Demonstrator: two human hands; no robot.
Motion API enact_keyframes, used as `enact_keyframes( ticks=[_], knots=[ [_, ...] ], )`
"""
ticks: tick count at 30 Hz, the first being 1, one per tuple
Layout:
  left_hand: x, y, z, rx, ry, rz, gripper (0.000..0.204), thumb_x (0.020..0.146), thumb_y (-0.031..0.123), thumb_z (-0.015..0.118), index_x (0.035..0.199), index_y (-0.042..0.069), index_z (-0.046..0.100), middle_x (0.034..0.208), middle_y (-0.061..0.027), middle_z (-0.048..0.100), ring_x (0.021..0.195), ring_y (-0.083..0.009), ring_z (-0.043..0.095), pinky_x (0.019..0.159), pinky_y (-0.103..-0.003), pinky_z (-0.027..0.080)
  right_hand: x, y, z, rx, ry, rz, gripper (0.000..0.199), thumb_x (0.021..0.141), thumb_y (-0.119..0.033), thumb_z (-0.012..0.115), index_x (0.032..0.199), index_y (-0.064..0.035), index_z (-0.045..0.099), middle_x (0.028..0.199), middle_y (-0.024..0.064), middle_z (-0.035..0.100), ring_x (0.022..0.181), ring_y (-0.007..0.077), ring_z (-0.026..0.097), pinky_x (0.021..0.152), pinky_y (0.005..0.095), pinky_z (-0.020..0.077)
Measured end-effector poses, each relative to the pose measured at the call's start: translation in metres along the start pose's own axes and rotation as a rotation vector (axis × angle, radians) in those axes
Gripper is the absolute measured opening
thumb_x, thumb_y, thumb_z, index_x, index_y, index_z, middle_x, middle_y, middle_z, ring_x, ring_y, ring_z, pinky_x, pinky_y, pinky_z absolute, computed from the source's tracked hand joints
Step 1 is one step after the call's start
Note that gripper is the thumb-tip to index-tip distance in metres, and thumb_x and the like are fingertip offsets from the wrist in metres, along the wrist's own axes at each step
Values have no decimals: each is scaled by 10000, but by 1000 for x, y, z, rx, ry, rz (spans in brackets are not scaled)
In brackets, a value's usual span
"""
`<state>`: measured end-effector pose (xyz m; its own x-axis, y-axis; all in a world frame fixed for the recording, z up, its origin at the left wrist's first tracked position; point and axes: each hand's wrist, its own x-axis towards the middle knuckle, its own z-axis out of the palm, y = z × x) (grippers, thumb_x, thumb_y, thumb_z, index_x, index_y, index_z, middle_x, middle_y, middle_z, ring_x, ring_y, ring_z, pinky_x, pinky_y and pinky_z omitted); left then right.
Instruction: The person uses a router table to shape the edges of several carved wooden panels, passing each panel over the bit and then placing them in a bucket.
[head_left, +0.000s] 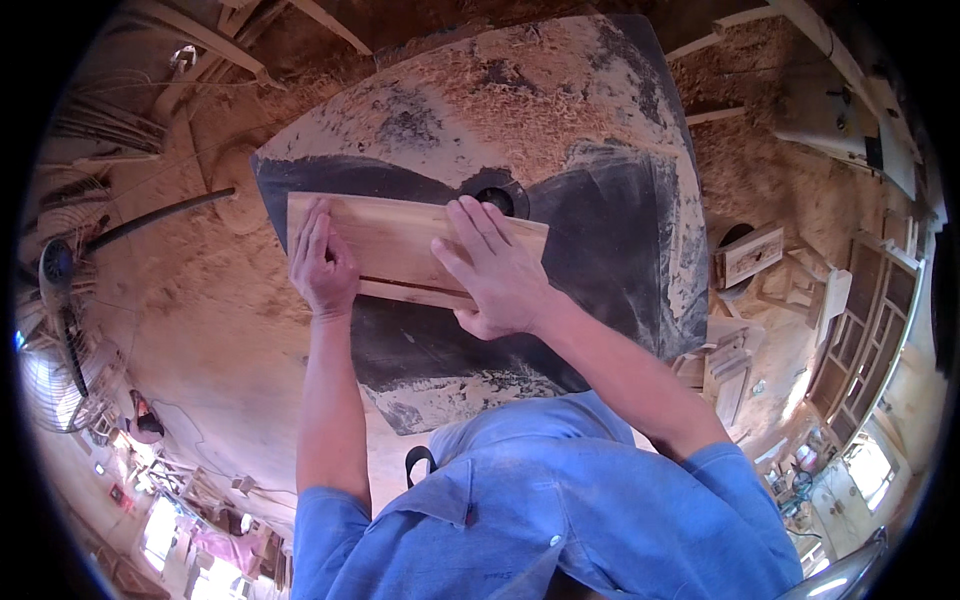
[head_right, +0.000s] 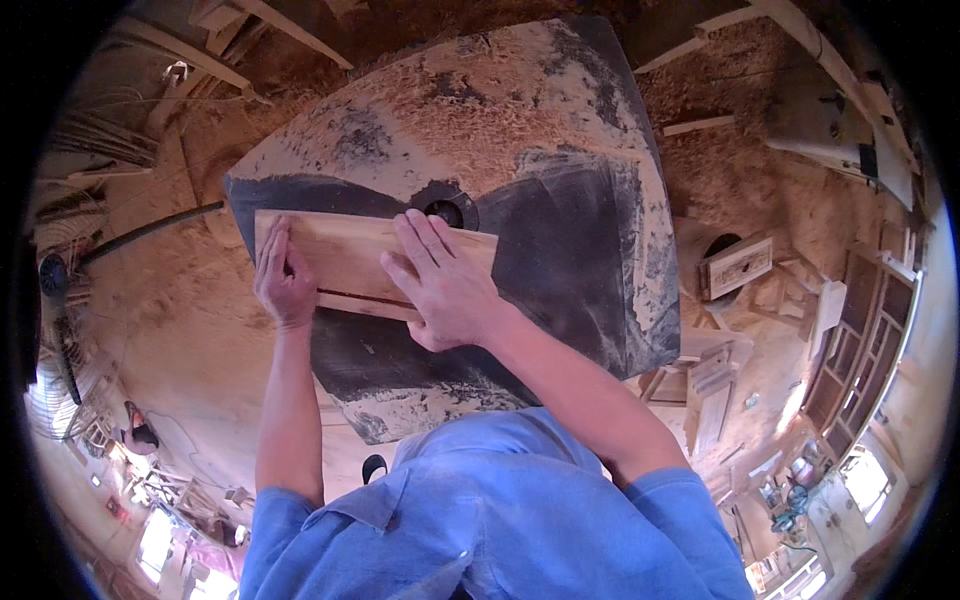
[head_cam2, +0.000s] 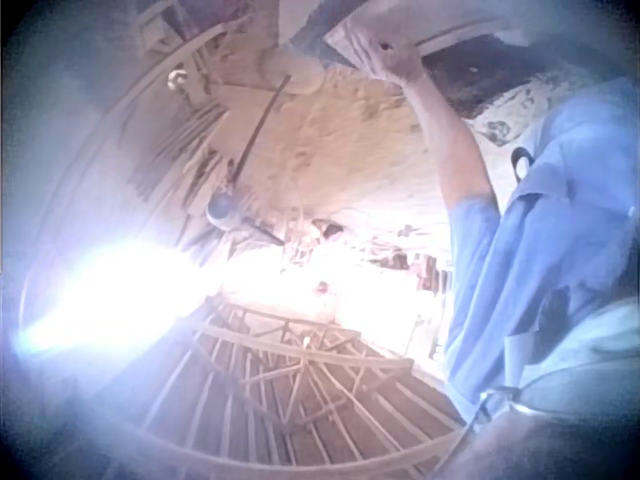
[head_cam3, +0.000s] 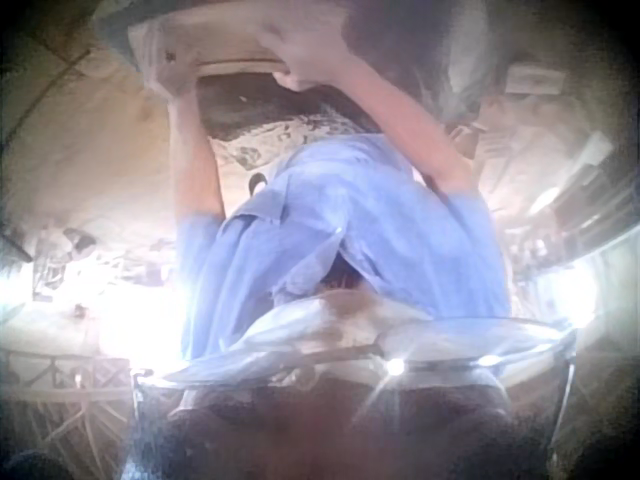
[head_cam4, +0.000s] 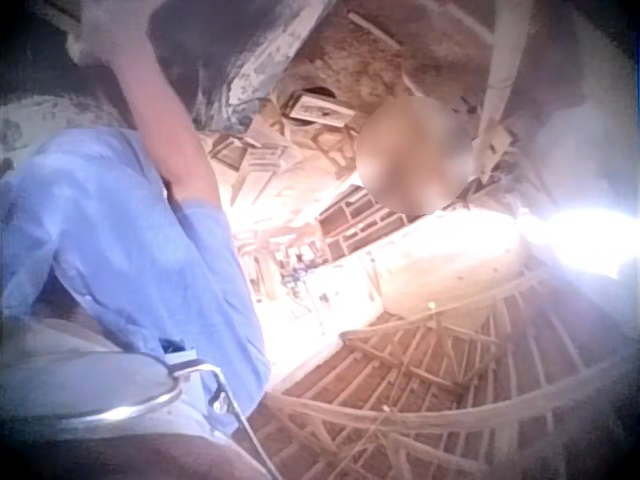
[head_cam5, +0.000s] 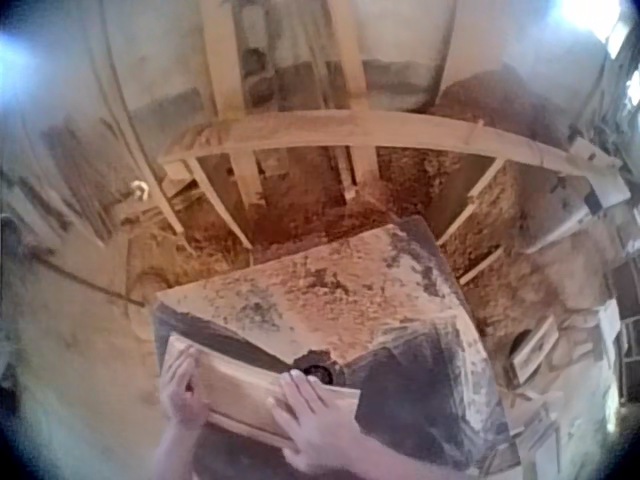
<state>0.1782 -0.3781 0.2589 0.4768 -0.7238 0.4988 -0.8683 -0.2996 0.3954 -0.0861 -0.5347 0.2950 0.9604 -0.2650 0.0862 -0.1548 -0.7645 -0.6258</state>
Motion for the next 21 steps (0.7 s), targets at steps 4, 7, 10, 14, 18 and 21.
enact_keyframes(
  ticks=[4, 7, 10, 14, 18, 21],
  knots=[
    [-13, -16, -13, 45, 14, -83, 324, 960, -125, 626, 1233, -37, 776, 1339, -154, 805, 1314, -357, 746, 1126, -452, 583, 20, -6, 6, 18, -28, -68, 933, 660, -319, 863, 1506, -2, 629, 1719, 399, 347, 1640, 556, 297, 1377, 618, 201],
    [-22, -23, -25, 73, 14, -164, 314, 977, -101, 636, 1249, -36, 778, 1341, -153, 804, 1310, -356, 743, 1128, -450, 579, 35, -12, 17, 6, -16, -93, 914, 668, -324, 858, 1494, -3, 634, 1708, 400, 359, 1631, 559, 305, 1373, 619, 207],
    [-39, -23, -45, 117, 17, -289, 335, 988, -73, 645, 1293, -33, 775, 1346, -163, 799, 1288, -370, 742, 1122, -447, 577, 54, -22, 28, -13, -9, -99, 916, 661, -324, 864, 1498, -29, 637, 1704, 399, 358, 1619, 564, 314, 1360, 629, 219],
    [-74, -2, -77, 207, 48, -538, 388, 987, -49, 664, 1361, -23, 764, 1352, -166, 792, 1258, -338, 751, 1096, -421, 582, 78, -37, 41, -83, -7, -106, 919, 669, -320, 863, 1511, -40, 624, 1689, 396, 374, 1591, 572, 343, 1350, 630, 226],
    [-97, 35, -95, -295, 264, -895, 370, 1043, 7, 673, 1406, -29, 736, 1350, -161, 771, 1240, -253, 731, 1075, -368, 574, 93, -84, 15, -100, -133, 64, 984, 689, -337, 862, 1580, -39, 571, 1649, 372, 447, 1533, 523, 422, 1309, 577, 315],
    [-96, 62, -96, -808, 418, -1197, 383, 1094, 58, 668, 1461, -50, 675, 1342, -160, 761, 1230, -241, 719, 1076, -347, 569, 75, -103, 14, 424, -34, 233, 1033, 715, -387, 830, 1637, -33, 527, 1570, 295, 584, 1443, 420, 554, 1235, 470, 430]
  ],
)
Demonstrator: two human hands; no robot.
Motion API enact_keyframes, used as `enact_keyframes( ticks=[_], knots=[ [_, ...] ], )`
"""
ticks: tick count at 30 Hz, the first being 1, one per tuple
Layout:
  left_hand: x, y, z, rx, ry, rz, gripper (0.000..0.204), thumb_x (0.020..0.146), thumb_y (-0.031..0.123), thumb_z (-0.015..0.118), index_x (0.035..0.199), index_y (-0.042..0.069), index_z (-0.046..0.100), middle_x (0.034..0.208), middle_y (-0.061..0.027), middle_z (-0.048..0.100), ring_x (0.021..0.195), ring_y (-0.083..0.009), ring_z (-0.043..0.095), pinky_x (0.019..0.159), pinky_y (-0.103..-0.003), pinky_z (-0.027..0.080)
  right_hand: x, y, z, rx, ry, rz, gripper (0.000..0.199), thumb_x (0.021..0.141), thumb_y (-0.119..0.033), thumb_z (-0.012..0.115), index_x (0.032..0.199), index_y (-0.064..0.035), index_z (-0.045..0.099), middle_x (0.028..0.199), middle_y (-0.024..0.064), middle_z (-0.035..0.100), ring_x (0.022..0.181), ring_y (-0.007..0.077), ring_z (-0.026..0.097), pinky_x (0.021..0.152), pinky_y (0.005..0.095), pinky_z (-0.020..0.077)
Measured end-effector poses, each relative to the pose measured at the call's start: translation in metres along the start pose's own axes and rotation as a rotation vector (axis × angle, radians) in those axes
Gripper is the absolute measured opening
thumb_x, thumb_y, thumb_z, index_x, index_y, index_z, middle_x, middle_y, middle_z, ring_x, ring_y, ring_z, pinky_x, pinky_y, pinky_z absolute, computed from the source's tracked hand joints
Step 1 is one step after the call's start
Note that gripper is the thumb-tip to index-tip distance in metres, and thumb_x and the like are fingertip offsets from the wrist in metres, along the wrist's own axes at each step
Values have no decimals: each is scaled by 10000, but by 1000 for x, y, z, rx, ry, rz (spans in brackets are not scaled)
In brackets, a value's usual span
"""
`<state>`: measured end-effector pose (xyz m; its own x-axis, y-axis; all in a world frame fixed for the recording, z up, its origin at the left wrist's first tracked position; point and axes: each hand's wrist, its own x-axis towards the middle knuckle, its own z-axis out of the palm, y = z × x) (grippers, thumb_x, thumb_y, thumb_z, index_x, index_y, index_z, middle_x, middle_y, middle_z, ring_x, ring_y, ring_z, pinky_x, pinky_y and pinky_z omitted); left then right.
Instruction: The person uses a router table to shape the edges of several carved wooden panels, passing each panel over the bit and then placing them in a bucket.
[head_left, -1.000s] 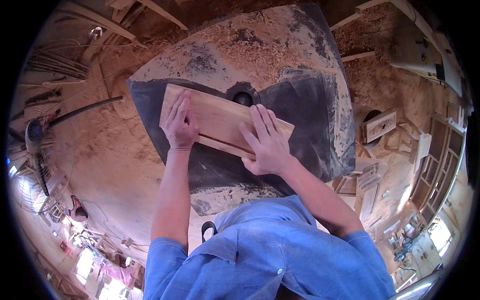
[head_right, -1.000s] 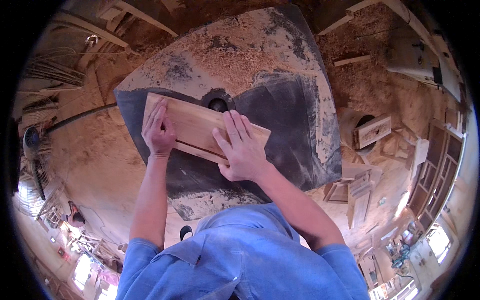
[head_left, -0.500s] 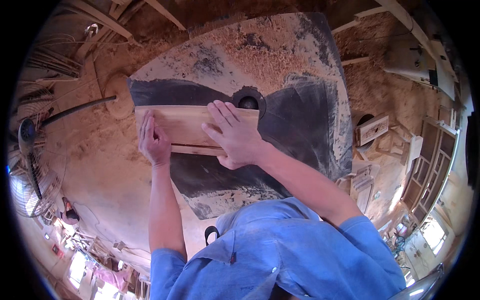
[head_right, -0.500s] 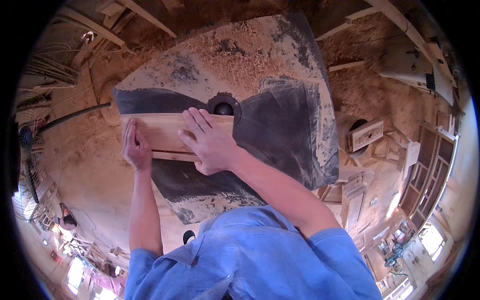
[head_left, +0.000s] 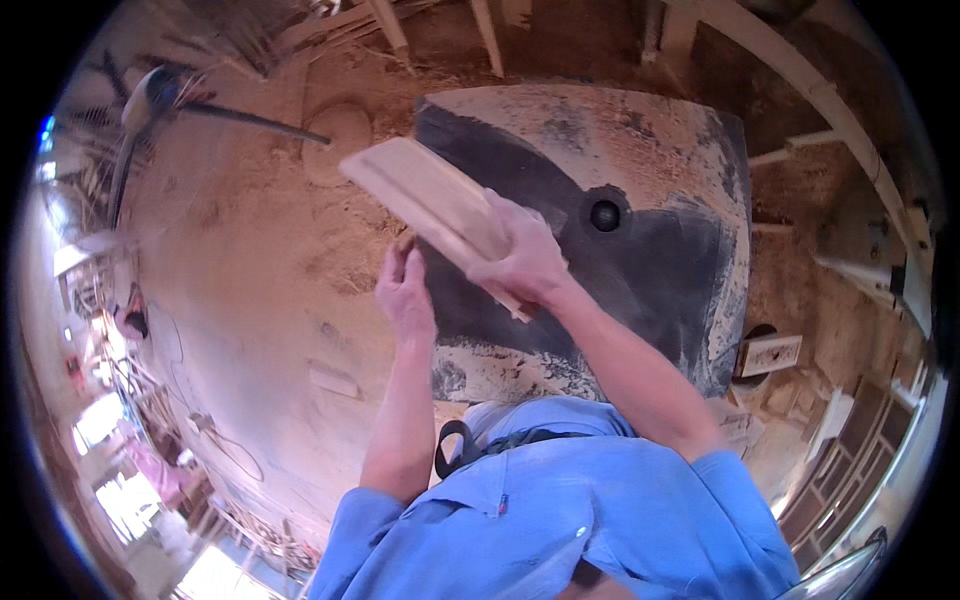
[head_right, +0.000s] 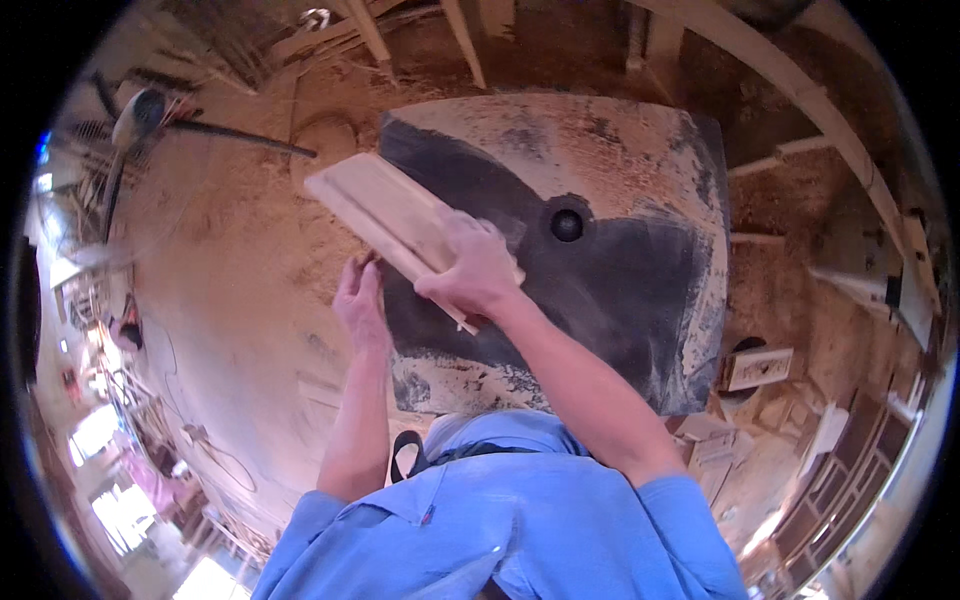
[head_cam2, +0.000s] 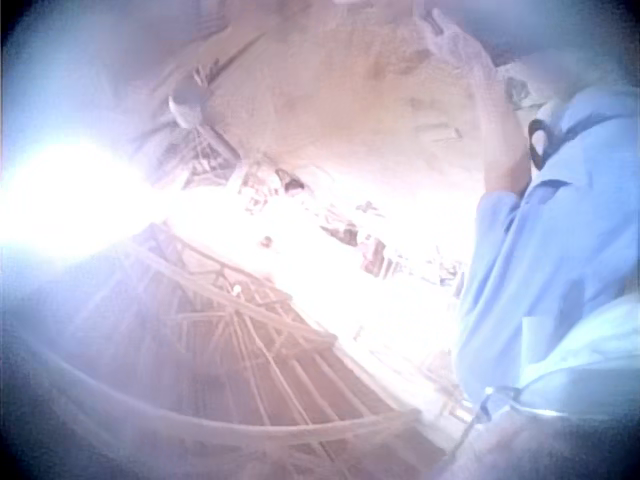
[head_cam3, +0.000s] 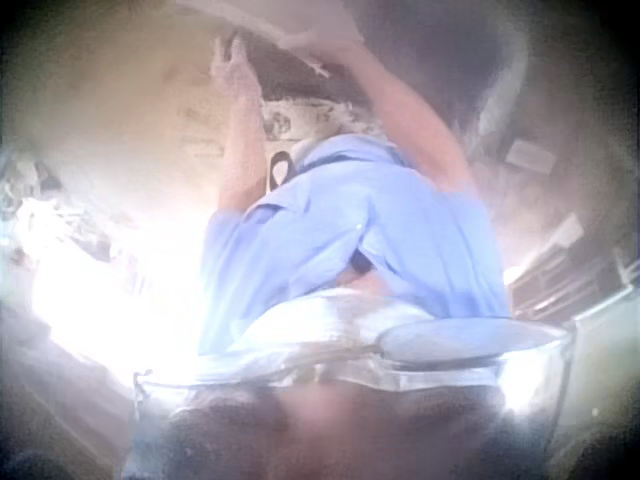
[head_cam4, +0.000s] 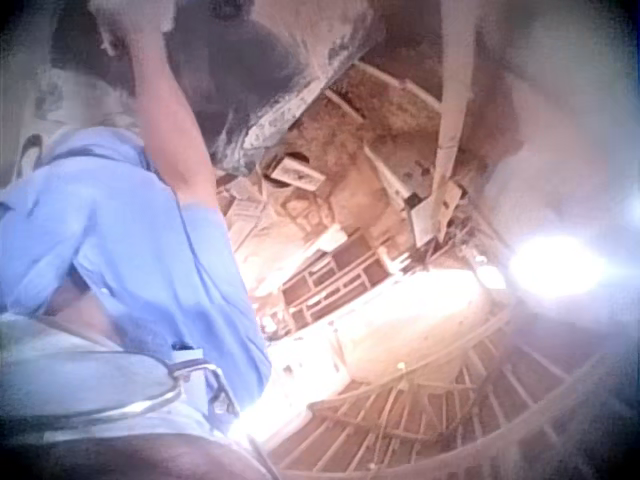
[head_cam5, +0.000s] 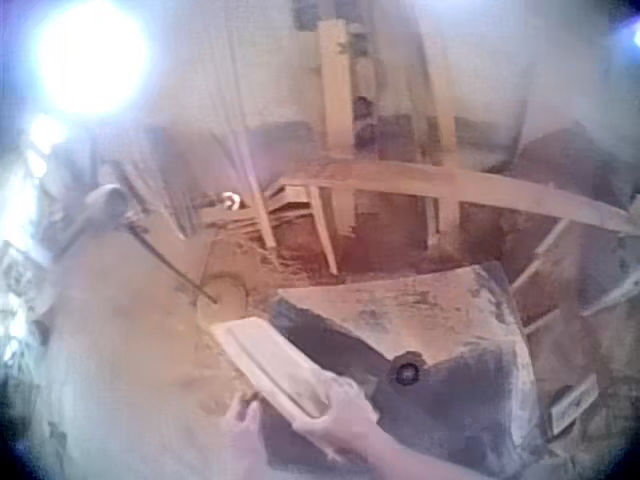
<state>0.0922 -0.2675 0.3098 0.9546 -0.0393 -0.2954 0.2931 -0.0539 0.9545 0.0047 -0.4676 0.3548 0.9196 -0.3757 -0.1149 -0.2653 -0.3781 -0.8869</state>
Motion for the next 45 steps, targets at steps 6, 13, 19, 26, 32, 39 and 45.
enact_keyframes(
  ticks=[6, 13, 19, 26, 32, 39, 45],
  knots=[
    [-25, 30, 9, -726, -378, -394, 367, 1153, 159, 606, 1467, -26, 645, 1373, -125, 753, 1268, -241, 711, 1121, -398, 570, -79, -8, -19, 1472, -362, 502, 909, 815, -401, 712, 1597, 35, 551, 1426, 233, 702, 1239, 338, 720, 1120, 429, 563],
    [-45, 38, 12, -647, -736, -325, 424, 1138, 164, 629, 1527, -4, 616, 1405, -119, 749, 1240, -226, 742, 1110, -399, 597, -132, -14, -55, 1104, -168, 413, 809, 821, -207, 762, 1546, 90, 563, 1378, 212, 739, 1191, 311, 763, 1106, 419, 592],
    [-104, 43, 53, -688, -942, -428, 627, 1078, 164, 725, 1645, 10, 508, 1508, -128, 700, 1348, -271, 698, 1181, -429, 558, -200, 5, -72, 1309, 98, 400, 809, 795, -93, 766, 1555, 82, 554, 1406, 201, 734, 1221, 307, 758, 1112, 439, 602],
    [-168, 58, 85, -640, -1176, -529, 873, 1014, 161, 809, 1742, 36, 345, 1649, -117, 572, 1478, -275, 597, 1258, -441, 491, -263, 44, -87, 1458, 210, 242, 846, 807, -121, 786, 1575, 99, 507, 1455, 230, 705, 1287, 345, 731, 1144, 474, 592],
    [-248, 60, 124, -481, -1291, -579, 1060, 936, 148, 870, 1780, 39, 239, 1706, -115, 498, 1548, -278, 521, 1287, -437, 446, -320, 69, -133, 1578, 294, 102, 866, 823, -129, 770, 1596, 113, 464, 1479, 253, 684, 1309, 375, 721, 1173, 492, 576],
    [-343, 55, 182, -359, -1423, -615, 1127, 930, 103, 845, 1793, 32, 123, 1763, -163, 398, 1583, -290, 476, 1311, -442, 412, -384, 136, -174, 1758, 389, -7, 827, 847, -123, 753, 1581, 129, 465, 1466, 276, 683, 1293, 381, 730, 1166, 501, 584],
    [-409, 35, 220, -186, -1379, -584, 1004, 1022, 76, 682, 1786, -30, 39, 1814, -185, 315, 1619, -279, 425, 1316, -398, 378, -423, 182, -204, 1883, 593, -10, 800, 832, -92, 712, 1561, 139, 478, 1426, 284, 704, 1267, 409, 739, 1170, 535, 584]
  ],
)
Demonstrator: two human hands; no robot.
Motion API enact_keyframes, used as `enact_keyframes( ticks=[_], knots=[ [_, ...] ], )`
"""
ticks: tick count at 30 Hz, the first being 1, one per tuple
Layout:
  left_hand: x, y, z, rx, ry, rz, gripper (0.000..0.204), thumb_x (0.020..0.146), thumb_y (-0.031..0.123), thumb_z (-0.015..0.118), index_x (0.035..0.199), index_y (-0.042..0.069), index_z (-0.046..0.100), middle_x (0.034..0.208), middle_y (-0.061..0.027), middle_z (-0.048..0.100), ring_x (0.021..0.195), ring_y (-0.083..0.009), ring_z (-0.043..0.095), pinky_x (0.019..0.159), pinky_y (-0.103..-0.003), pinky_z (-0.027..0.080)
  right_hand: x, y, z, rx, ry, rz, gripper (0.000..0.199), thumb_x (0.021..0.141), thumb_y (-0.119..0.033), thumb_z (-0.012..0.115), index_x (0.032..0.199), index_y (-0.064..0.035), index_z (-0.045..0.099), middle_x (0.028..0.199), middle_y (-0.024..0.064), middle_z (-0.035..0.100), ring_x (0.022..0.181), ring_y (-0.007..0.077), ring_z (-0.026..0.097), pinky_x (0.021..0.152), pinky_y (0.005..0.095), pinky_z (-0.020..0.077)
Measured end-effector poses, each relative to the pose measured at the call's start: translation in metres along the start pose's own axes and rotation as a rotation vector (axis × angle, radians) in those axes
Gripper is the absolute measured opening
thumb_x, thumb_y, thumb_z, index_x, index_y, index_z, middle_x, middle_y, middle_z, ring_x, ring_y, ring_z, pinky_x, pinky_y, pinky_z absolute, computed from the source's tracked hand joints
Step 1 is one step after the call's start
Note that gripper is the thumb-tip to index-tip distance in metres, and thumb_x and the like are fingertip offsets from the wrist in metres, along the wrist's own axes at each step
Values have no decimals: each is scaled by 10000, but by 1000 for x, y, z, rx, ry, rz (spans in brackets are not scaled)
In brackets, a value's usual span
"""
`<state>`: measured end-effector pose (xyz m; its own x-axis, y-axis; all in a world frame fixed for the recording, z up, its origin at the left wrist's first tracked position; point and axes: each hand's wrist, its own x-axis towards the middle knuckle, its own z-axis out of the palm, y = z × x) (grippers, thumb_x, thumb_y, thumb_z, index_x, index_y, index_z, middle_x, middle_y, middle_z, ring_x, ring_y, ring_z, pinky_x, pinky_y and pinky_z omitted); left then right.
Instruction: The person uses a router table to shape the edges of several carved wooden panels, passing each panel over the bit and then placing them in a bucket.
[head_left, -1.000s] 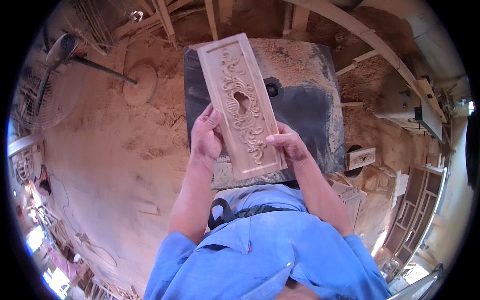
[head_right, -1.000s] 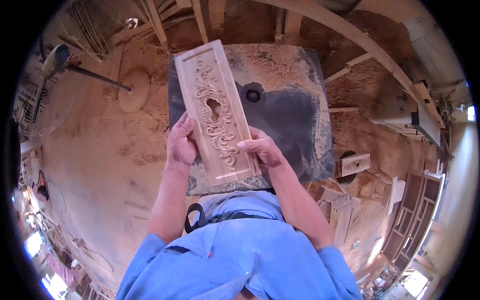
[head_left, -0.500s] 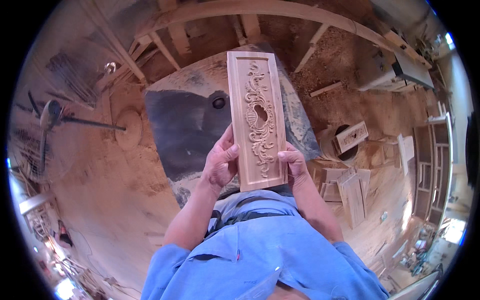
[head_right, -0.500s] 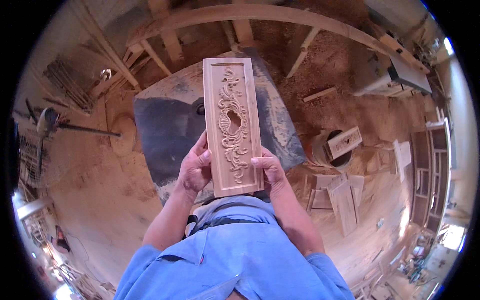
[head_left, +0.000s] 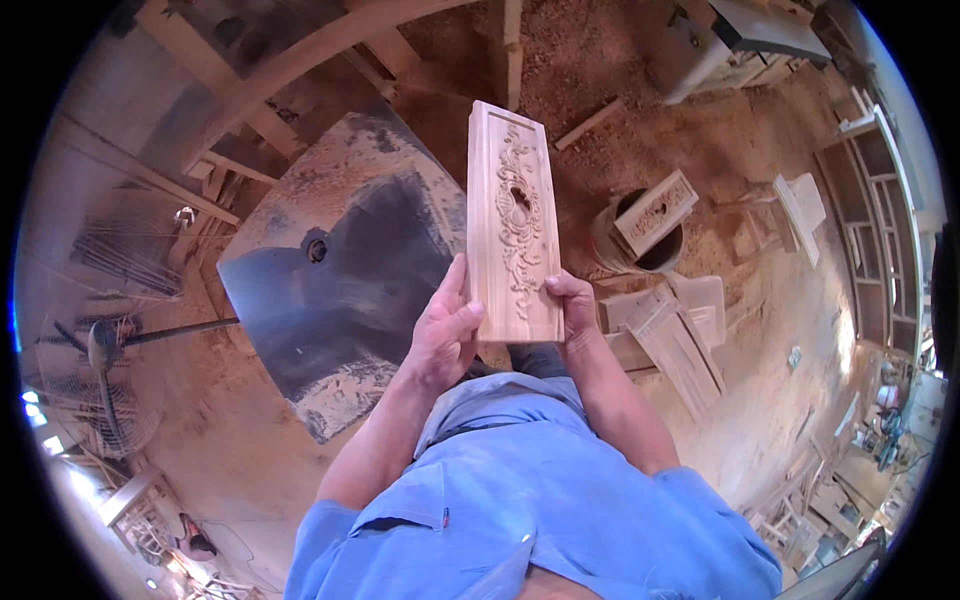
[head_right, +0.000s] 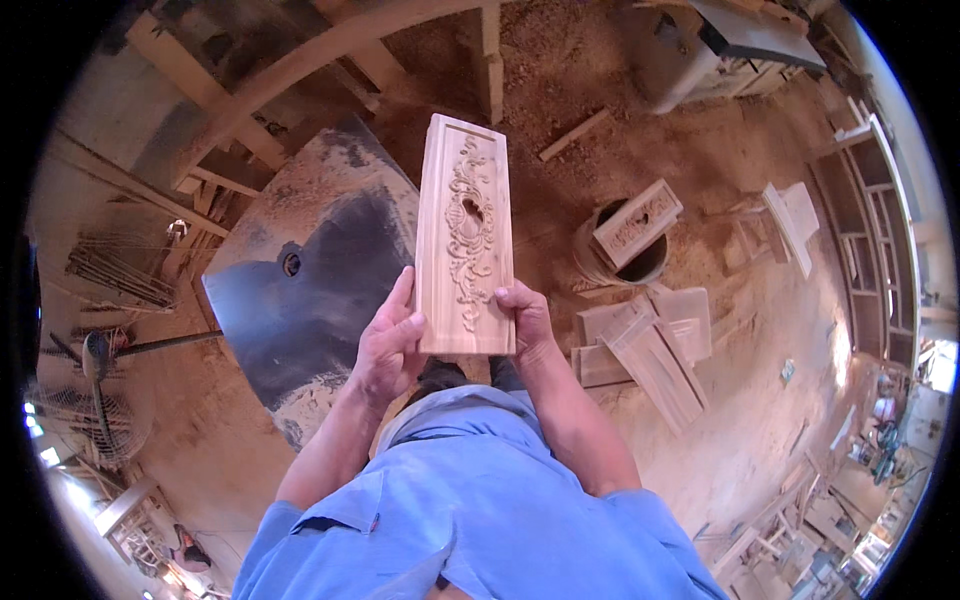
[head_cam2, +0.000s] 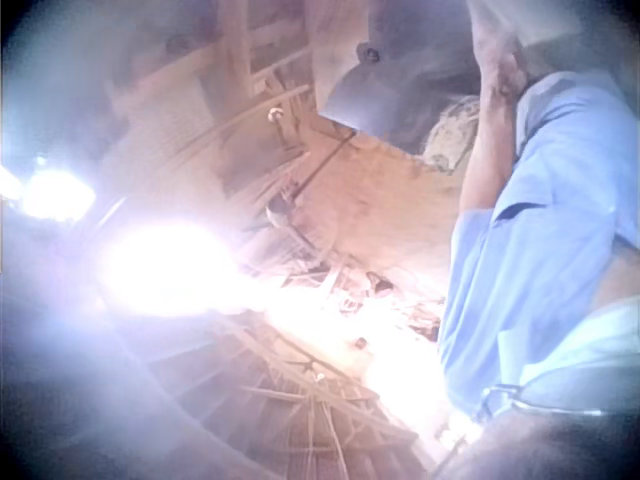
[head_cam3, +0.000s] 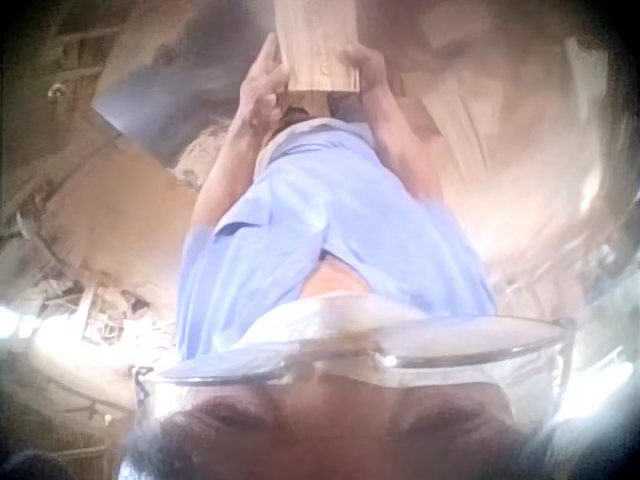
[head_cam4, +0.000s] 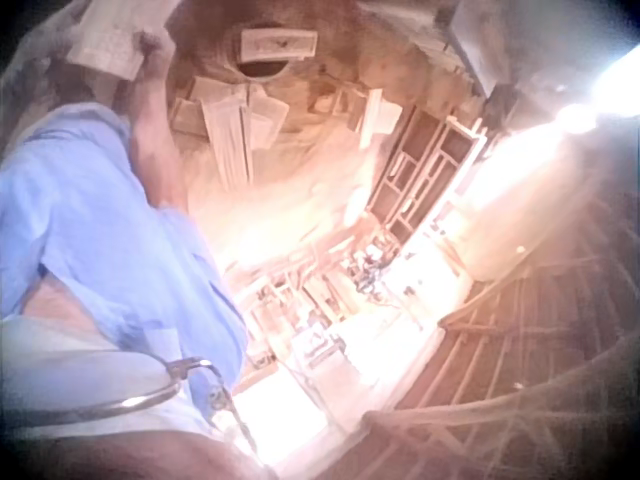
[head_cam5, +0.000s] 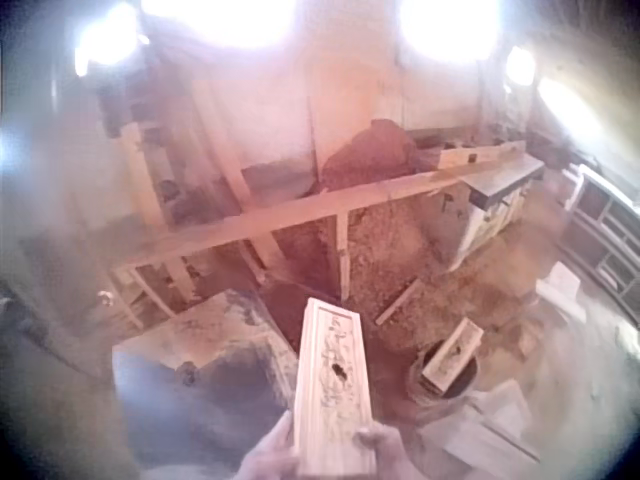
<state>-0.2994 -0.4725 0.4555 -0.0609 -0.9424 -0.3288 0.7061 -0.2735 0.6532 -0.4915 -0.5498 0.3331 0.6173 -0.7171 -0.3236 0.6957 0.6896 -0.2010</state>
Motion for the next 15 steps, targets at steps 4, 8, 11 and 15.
enact_keyframes(
  ticks=[4, 8, 11, 15],
  knots=[
    [22, -12, 33, 69, 122, -91, 876, 1065, 52, 579, 1765, -87, 71, 1810, -205, 316, 1614, -251, 424, 1314, -347, 343, -2, -28, -22, 191, -29, 29, 761, 845, -68, 642, 1556, 148, 480, 1460, 312, 678, 1305, 449, 718, 1195, 586, 559],
    [42, -34, 29, 67, 78, -104, 789, 1050, 42, 555, 1726, -135, 189, 1749, -219, 407, 1604, -259, 438, 1337, -370, 298, -9, -37, -53, 259, 108, 35, 748, 868, -67, 613, 1568, 152, 464, 1488, 339, 648, 1314, 475, 706, 1189, 627, 555],
    [58, -40, 30, 94, -89, -79, 780, 1073, 57, 552, 1731, -133, 177, 1718, -213, 444, 1589, -231, 442, 1309, -345, 337, -8, -42, -61, 376, 94, 11, 731, 888, -52, 583, 1576, 154, 446, 1506, 349, 630, 1342, 497, 682, 1196, 660, 538],
    [66, -59, 27, 503, 96, -115, 736, 1108, 114, 583, 1734, -98, 260, 1613, -177, 568, 1496, -194, 525, 1233, -329, 423, -3, -47, -69, 407, 178, -53, 719, 908, -38, 557, 1595, 131, 428, 1511, 350, 617, 1381, 520, 645, 1212, 685, 513]
  ],
)
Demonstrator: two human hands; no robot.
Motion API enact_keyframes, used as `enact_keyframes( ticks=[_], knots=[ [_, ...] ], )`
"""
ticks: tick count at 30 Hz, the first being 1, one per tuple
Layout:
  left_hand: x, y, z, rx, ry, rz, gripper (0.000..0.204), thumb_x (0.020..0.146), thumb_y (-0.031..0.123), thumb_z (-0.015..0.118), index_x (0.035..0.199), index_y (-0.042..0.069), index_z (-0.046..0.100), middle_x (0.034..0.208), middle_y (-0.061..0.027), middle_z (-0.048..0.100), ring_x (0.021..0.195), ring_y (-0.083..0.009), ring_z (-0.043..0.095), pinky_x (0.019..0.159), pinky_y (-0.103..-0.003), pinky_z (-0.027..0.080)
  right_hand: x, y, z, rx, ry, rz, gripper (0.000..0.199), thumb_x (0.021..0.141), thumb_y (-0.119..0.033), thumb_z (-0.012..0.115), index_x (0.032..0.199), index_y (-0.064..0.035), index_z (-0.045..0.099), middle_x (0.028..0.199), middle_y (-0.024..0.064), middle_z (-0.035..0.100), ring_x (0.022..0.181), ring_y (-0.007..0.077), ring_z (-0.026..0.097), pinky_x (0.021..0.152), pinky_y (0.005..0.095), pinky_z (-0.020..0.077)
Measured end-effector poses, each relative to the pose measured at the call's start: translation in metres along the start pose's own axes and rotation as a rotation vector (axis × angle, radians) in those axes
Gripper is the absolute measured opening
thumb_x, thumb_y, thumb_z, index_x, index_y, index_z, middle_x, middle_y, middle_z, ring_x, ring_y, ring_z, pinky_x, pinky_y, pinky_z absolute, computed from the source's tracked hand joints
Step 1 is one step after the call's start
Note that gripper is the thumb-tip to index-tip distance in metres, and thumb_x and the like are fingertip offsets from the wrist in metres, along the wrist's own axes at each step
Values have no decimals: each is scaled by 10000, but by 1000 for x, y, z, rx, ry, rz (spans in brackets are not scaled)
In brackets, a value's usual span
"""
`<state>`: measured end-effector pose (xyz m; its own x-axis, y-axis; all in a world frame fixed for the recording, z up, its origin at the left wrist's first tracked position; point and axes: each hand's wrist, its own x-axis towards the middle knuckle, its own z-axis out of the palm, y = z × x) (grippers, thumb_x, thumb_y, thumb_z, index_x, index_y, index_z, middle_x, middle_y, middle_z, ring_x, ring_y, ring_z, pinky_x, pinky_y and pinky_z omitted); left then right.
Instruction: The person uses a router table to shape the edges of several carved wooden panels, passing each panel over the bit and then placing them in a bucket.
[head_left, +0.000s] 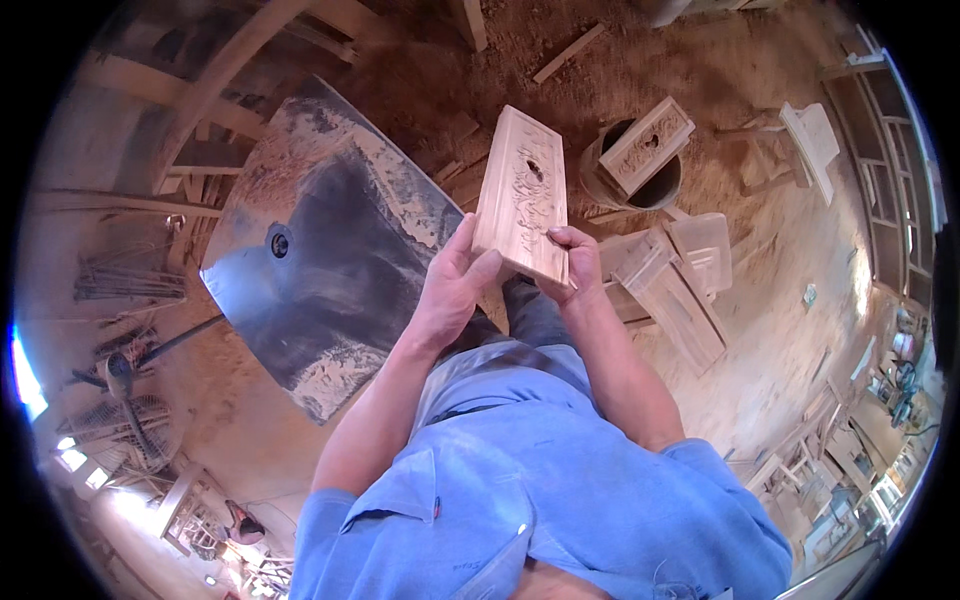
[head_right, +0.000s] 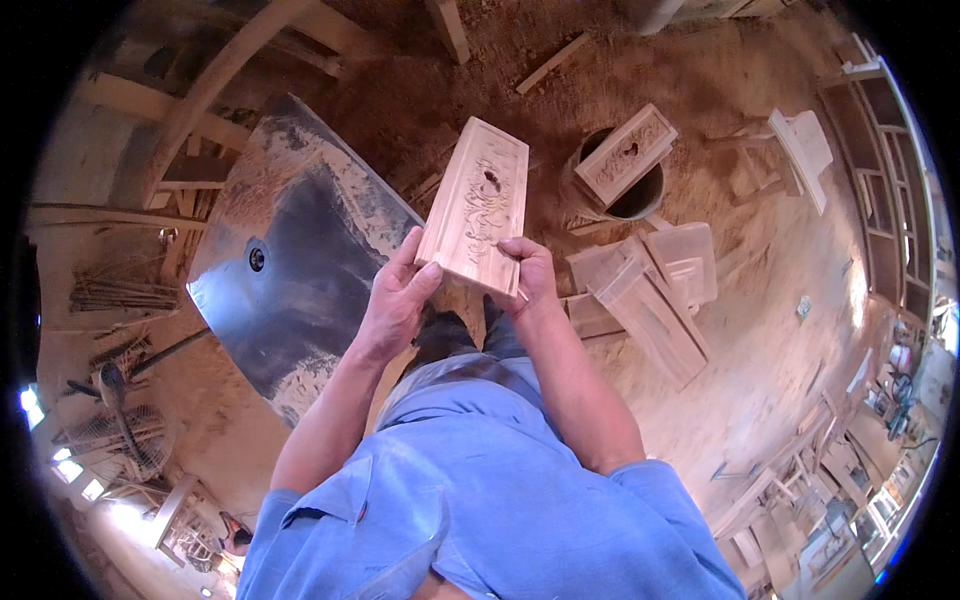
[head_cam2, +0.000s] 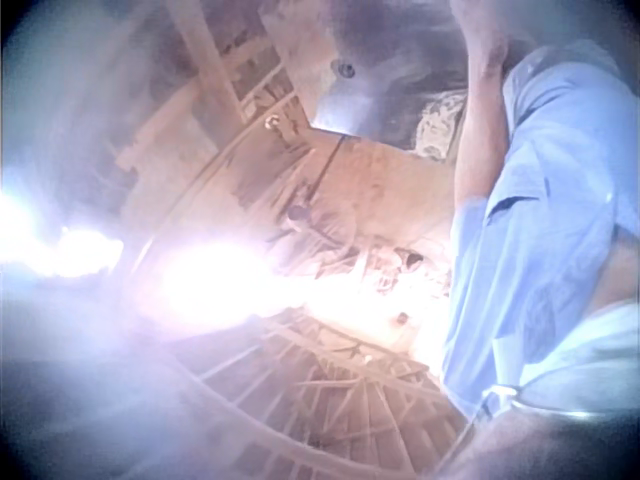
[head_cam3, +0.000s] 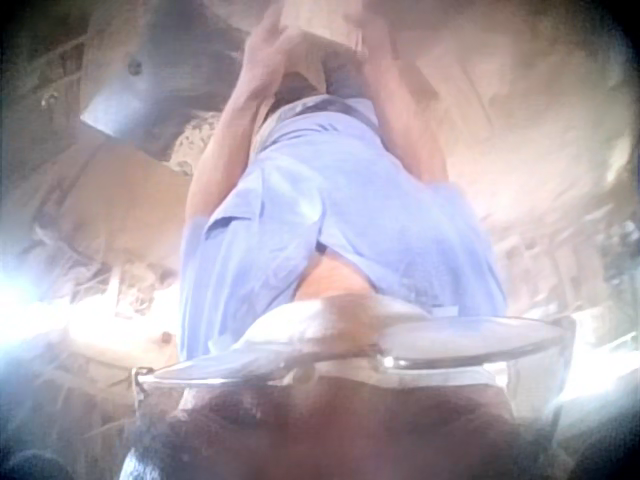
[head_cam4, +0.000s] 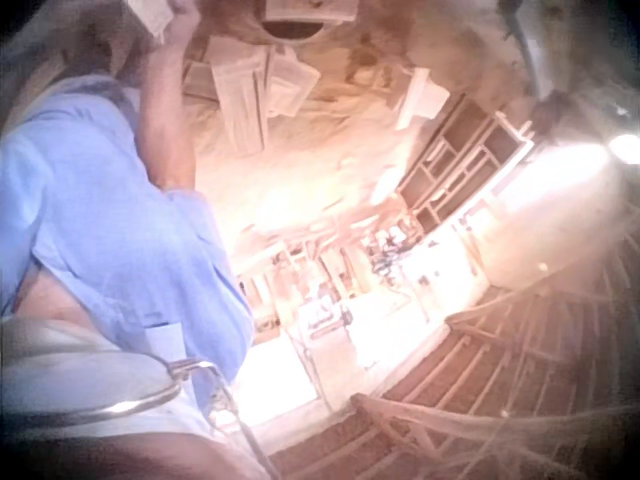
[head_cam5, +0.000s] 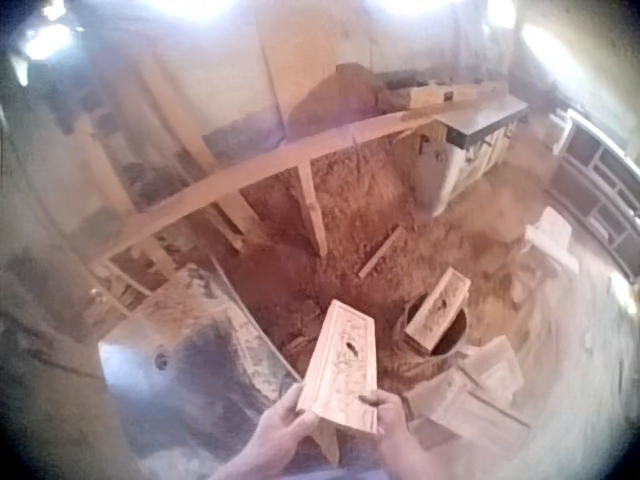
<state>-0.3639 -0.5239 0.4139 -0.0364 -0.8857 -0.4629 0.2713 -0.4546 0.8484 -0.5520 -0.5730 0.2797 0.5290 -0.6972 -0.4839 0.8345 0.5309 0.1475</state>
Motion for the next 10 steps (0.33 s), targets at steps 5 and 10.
enact_keyframes(
  ticks=[5, 10],
  knots=[
    [26, -20, -17, 519, 80, -55, 605, 1068, 107, 629, 1625, -84, 488, 1516, -218, 679, 1438, -300, 619, 1239, -378, 444, 6, -14, -14, -78, 216, -64, 723, 898, -45, 578, 1586, 132, 440, 1509, 346, 625, 1346, 514, 672, 1214, 663, 522],
    [51, -73, -60, 1424, -135, 275, 769, 966, 161, 757, 1668, 39, 467, 1755, -203, 434, 1674, -435, 294, 1379, -585, 203, 12, -40, -46, -335, 188, -304, 822, 858, 42, 623, 1657, 74, 432, 1588, 274, 612, 1440, 443, 630, 1251, 593, 487]
  ],
)
